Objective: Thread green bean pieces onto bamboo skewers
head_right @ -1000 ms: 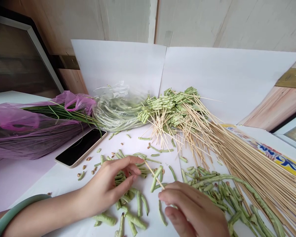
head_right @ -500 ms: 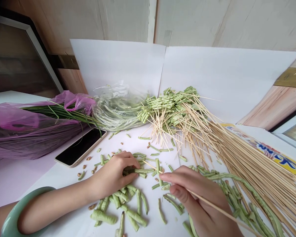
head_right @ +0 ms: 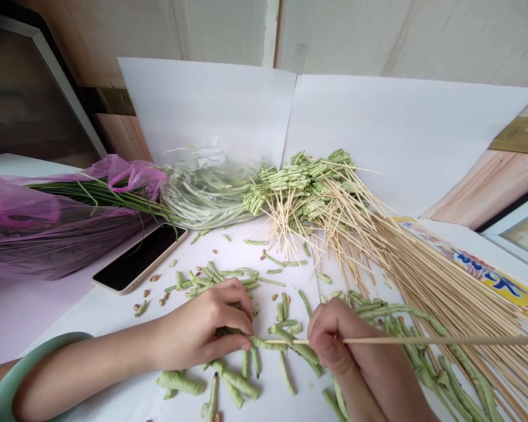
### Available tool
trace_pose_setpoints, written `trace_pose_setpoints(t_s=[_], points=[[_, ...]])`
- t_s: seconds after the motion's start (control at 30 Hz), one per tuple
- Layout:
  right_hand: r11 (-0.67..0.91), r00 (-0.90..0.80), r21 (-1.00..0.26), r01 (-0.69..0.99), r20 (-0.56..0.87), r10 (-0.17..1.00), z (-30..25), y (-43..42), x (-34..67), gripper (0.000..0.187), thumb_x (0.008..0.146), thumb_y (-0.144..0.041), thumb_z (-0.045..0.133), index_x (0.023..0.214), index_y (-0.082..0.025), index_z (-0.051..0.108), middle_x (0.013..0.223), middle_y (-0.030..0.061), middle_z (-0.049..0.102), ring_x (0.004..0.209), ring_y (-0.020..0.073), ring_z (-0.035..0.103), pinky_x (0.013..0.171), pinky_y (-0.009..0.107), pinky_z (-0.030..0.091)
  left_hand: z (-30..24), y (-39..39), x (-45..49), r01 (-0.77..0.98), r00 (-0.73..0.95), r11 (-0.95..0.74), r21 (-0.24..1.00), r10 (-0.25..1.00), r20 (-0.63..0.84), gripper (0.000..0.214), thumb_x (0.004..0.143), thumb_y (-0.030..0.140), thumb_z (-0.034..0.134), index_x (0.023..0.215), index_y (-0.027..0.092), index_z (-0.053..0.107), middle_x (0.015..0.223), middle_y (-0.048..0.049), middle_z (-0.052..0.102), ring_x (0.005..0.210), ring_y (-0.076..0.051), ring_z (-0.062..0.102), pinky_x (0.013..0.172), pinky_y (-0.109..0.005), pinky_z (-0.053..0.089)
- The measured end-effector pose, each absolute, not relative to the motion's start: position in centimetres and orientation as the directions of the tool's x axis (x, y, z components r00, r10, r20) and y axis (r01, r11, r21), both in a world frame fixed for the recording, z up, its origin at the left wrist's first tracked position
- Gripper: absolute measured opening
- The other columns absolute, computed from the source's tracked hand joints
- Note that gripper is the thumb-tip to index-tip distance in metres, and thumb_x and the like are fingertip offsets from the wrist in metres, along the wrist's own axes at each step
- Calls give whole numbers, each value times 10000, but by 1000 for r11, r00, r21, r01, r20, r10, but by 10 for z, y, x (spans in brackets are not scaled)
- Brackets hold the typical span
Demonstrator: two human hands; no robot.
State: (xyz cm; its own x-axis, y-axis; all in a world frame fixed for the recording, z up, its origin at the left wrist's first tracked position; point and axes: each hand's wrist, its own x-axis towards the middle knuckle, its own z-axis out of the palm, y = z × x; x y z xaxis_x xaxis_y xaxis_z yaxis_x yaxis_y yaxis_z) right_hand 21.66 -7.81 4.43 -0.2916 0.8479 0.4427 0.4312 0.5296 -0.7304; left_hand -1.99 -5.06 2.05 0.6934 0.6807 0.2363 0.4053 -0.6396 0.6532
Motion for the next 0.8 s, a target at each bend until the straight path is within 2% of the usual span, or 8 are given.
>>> trace_pose_setpoints(t_s=[0.07, 0.13, 0.43, 0.6, 0.8], points=[[596, -436, -656, 464, 416, 798, 44, -76, 221, 309, 986, -322, 366, 696, -239, 433, 566, -37, 409, 472, 126, 444, 423, 218, 364, 21, -51, -20, 412, 695, -642, 646, 681, 233, 145, 850, 234, 653, 830, 121, 742, 888, -86, 667, 882, -203, 558, 828, -309, 436], [635, -492, -619, 462, 417, 764, 43, -74, 225, 277, 988, -278, 355, 722, -240, 424, 580, -41, 411, 475, 121, 454, 425, 209, 372, 21, -51, -19, 420, 697, -642, 641, 681, 224, 142, 853, 223, 645, 824, 122, 740, 891, -84, 666, 876, -200, 558, 831, -309, 435], [641, -534, -586, 496, 376, 757, 37, -81, 228, 244, 981, -240, 355, 744, -236, 409, 619, -39, 429, 482, 112, 455, 435, 199, 384, 21, -51, -18, 424, 704, -653, 628, 673, 225, 117, 853, 209, 641, 806, 147, 728, 893, -69, 670, 871, -197, 572, 839, -311, 438], [673, -522, -518, 528, 427, 738, 41, -82, 224, 253, 973, -258, 369, 724, -238, 402, 596, -49, 465, 452, 101, 473, 409, 184, 387, 20, -51, -18, 408, 708, -659, 632, 665, 238, 127, 855, 211, 639, 817, 132, 731, 880, -73, 671, 862, -195, 576, 830, -305, 436], [687, -525, -510, 518, 444, 726, 43, -80, 222, 249, 964, -257, 382, 721, -247, 436, 569, -56, 494, 438, 101, 515, 403, 173, 421, 19, -51, -18, 406, 710, -654, 638, 665, 230, 126, 855, 208, 639, 800, 138, 729, 880, -72, 667, 855, -187, 573, 810, -284, 448]])
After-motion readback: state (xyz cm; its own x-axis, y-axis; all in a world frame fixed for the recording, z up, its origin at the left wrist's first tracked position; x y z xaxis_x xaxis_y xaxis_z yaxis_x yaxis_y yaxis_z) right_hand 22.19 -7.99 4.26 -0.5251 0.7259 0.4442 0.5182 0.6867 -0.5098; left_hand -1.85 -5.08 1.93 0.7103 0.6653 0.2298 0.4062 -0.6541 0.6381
